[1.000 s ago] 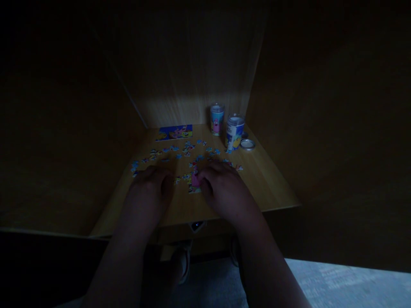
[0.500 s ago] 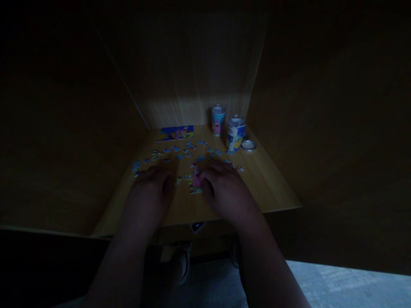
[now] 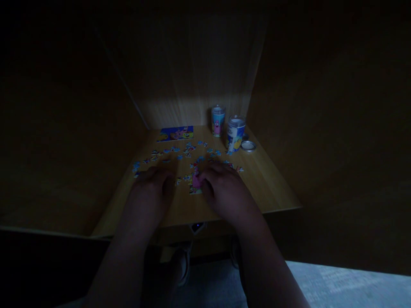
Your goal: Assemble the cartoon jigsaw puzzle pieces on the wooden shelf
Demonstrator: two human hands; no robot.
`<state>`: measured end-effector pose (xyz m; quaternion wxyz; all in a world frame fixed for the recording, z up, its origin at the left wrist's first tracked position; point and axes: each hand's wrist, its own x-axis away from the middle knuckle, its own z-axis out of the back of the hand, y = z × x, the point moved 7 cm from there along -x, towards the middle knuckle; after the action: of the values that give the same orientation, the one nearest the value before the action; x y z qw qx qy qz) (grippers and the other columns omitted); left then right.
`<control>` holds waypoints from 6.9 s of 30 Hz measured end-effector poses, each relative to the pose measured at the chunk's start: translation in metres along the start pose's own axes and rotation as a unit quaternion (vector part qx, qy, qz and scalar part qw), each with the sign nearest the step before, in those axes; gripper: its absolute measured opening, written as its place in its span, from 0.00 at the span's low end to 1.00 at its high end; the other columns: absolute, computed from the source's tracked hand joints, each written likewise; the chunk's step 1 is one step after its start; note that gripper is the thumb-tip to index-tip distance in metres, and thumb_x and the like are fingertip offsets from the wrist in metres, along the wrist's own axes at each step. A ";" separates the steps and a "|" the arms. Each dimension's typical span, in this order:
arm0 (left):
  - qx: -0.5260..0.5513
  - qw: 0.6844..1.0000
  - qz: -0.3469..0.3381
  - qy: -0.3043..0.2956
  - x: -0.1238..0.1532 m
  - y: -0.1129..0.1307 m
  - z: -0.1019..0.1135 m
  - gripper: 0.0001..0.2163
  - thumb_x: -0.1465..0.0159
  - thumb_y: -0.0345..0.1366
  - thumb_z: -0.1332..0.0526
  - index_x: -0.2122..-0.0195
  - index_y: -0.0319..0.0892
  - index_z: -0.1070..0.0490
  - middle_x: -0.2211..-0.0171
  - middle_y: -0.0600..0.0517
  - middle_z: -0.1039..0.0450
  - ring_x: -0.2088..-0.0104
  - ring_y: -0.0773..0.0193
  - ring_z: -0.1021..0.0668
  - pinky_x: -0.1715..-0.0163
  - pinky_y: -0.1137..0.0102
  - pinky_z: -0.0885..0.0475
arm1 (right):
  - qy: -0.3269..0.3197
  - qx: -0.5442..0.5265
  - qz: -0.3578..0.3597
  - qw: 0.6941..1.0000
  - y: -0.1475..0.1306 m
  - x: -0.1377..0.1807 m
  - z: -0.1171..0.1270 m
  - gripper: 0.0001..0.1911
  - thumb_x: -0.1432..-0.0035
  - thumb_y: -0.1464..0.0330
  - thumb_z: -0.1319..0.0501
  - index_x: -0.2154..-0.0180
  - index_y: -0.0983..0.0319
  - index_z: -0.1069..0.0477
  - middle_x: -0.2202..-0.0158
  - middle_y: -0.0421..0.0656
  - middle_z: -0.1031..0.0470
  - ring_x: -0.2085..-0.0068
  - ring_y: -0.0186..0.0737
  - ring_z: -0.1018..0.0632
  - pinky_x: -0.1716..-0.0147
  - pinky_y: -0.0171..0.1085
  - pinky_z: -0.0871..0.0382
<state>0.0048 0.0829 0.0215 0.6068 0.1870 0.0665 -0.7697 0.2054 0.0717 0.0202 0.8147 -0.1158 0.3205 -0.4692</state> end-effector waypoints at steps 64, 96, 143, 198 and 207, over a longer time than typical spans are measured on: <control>-0.006 1.000 0.000 -0.005 0.000 0.000 0.000 0.11 0.22 0.32 0.42 0.56 0.42 0.19 0.54 0.42 0.18 0.53 0.46 0.18 0.48 0.52 0.21 | 0.004 0.000 0.006 1.000 0.000 0.000 0.000 0.10 0.25 0.76 0.38 0.56 0.56 0.20 0.51 0.44 0.15 0.48 0.48 0.17 0.43 0.49 0.25; -0.002 1.000 0.004 -0.007 0.001 0.002 0.001 0.10 0.21 0.32 0.43 0.55 0.43 0.20 0.51 0.41 0.18 0.52 0.46 0.18 0.48 0.54 0.21 | 0.001 -0.001 0.005 1.000 0.001 0.001 0.000 0.10 0.24 0.75 0.38 0.56 0.56 0.20 0.51 0.44 0.16 0.47 0.48 0.17 0.43 0.50 0.25; -0.005 1.000 -0.001 -0.005 0.000 0.001 0.000 0.10 0.23 0.32 0.42 0.57 0.43 0.20 0.54 0.43 0.18 0.53 0.47 0.18 0.48 0.54 0.20 | 0.001 -0.003 0.009 1.000 0.000 0.000 0.001 0.11 0.25 0.76 0.38 0.56 0.56 0.20 0.51 0.44 0.15 0.47 0.49 0.17 0.41 0.50 0.24; -0.015 1.000 -0.004 -0.004 0.000 0.003 0.002 0.09 0.23 0.32 0.41 0.57 0.43 0.21 0.54 0.43 0.18 0.53 0.47 0.18 0.48 0.54 0.20 | -0.004 -0.006 0.009 1.000 -0.001 -0.001 0.001 0.10 0.25 0.75 0.38 0.55 0.56 0.20 0.51 0.45 0.16 0.46 0.49 0.17 0.41 0.50 0.24; -0.011 1.000 0.002 -0.001 0.001 0.002 0.002 0.10 0.23 0.33 0.42 0.56 0.44 0.20 0.54 0.43 0.18 0.54 0.49 0.18 0.49 0.55 0.20 | -0.004 -0.007 0.007 1.000 0.001 0.000 0.001 0.10 0.26 0.76 0.38 0.57 0.56 0.21 0.51 0.45 0.15 0.47 0.49 0.17 0.42 0.51 0.24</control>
<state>0.0063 0.0807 0.0232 0.6102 0.1792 0.0739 -0.7682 0.2065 0.0723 0.0202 0.8185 -0.1208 0.3215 -0.4605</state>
